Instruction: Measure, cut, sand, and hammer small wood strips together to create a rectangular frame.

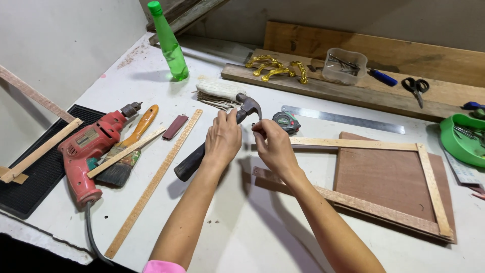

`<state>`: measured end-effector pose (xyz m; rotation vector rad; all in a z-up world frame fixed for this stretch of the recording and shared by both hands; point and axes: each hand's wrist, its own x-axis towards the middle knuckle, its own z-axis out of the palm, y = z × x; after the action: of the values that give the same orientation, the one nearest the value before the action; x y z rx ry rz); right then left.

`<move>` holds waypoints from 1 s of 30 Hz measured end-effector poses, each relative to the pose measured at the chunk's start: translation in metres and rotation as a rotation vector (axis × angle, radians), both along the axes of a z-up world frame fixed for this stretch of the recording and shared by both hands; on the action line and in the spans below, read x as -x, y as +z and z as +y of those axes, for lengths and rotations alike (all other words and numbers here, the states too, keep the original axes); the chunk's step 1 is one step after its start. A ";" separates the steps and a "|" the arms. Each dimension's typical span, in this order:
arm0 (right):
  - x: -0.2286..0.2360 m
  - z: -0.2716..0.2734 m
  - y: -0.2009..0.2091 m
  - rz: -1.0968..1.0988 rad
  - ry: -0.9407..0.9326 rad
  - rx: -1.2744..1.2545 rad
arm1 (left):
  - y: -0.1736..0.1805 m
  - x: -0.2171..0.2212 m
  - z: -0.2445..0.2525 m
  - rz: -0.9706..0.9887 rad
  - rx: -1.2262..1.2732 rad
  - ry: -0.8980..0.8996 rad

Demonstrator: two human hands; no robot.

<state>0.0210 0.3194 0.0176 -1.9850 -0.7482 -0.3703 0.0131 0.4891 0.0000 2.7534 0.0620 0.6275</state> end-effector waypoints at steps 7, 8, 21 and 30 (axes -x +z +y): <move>0.047 -0.072 0.019 -0.001 -0.100 -0.071 | 0.046 0.040 -0.071 0.063 0.154 -0.071; 0.054 -0.085 0.019 -0.018 -0.125 -0.064 | 0.048 0.043 -0.084 0.104 0.160 -0.077; 0.113 -0.253 -0.014 -0.037 -0.331 -0.014 | 0.042 0.080 -0.246 0.283 0.246 -0.321; 0.129 -0.348 -0.022 0.097 -0.603 0.074 | 0.030 0.075 -0.302 0.441 0.160 -0.390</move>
<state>-0.1077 -0.0282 -0.0043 -2.2568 -0.0848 -0.5971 -0.0622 0.1870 0.0304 2.5891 -0.3041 -0.0864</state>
